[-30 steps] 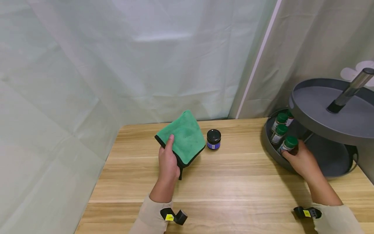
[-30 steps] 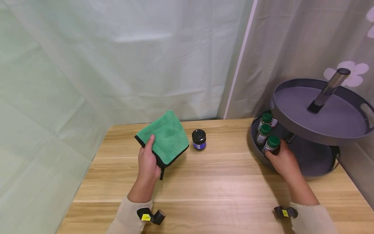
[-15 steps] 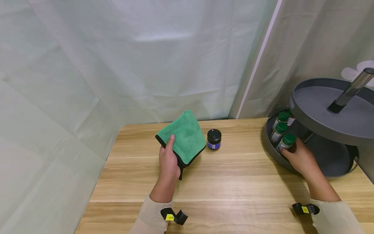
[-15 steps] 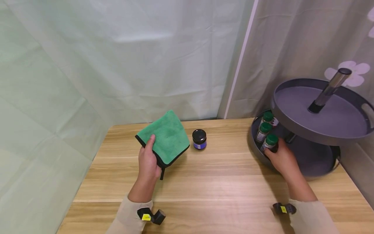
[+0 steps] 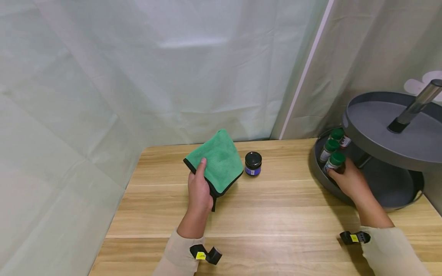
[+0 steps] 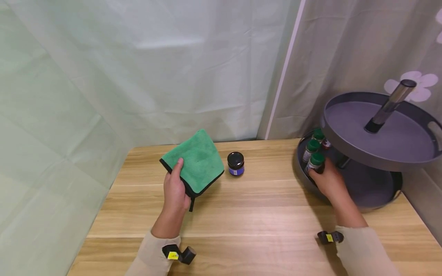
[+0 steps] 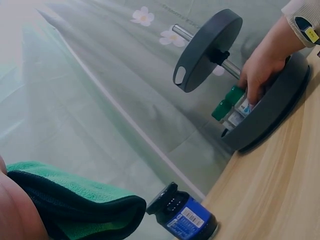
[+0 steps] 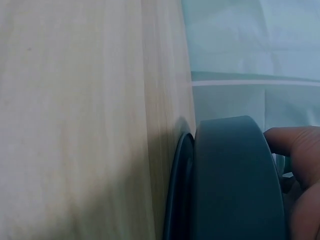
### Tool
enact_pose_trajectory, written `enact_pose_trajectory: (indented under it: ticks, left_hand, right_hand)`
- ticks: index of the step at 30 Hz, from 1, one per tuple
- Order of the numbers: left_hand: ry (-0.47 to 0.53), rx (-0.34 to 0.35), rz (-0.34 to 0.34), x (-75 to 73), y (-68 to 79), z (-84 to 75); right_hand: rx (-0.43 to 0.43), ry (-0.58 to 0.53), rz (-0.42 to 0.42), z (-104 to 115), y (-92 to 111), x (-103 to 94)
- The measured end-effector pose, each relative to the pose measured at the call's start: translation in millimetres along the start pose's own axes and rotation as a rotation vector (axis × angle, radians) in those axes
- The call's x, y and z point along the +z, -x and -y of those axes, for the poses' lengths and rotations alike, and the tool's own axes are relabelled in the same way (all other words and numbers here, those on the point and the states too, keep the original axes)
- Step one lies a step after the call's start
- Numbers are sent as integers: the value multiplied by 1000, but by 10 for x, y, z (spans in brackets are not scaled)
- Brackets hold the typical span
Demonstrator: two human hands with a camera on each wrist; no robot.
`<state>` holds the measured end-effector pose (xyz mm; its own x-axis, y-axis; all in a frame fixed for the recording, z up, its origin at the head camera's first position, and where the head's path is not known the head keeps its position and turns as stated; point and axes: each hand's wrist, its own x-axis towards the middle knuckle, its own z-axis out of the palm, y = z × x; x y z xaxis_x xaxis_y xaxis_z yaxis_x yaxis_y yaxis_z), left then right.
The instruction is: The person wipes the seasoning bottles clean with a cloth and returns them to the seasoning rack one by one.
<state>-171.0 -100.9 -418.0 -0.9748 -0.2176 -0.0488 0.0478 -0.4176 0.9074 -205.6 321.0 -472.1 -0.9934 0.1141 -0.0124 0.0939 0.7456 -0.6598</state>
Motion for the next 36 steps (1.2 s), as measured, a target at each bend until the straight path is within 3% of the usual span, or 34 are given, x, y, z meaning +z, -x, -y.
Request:
enact_pose_trajectory:
  ticks: [4,11,14,20,27,36]
  left_hand:
    - [2,6,6,-3,5,-1]
    - [7,1,-13,1,9,-21]
    - [8,1,-11,0,9,-26]
    - [-1,7,-6,-2,15,-25]
    - [-5,8,-4,-9,20,-23]
    - [-7,-4,2,-14,27,6]
  right_hand:
    - [-6,-76,-61,38,-3,-4]
    - [103,-327,-428,271,122,-8]
    - [108,-391,-491,371,173,-11]
    - [-55,-376,-429,587,240,90]
    - [-271,-319,-227,772,242,393]
    - [-340,-380,35,939,133,801]
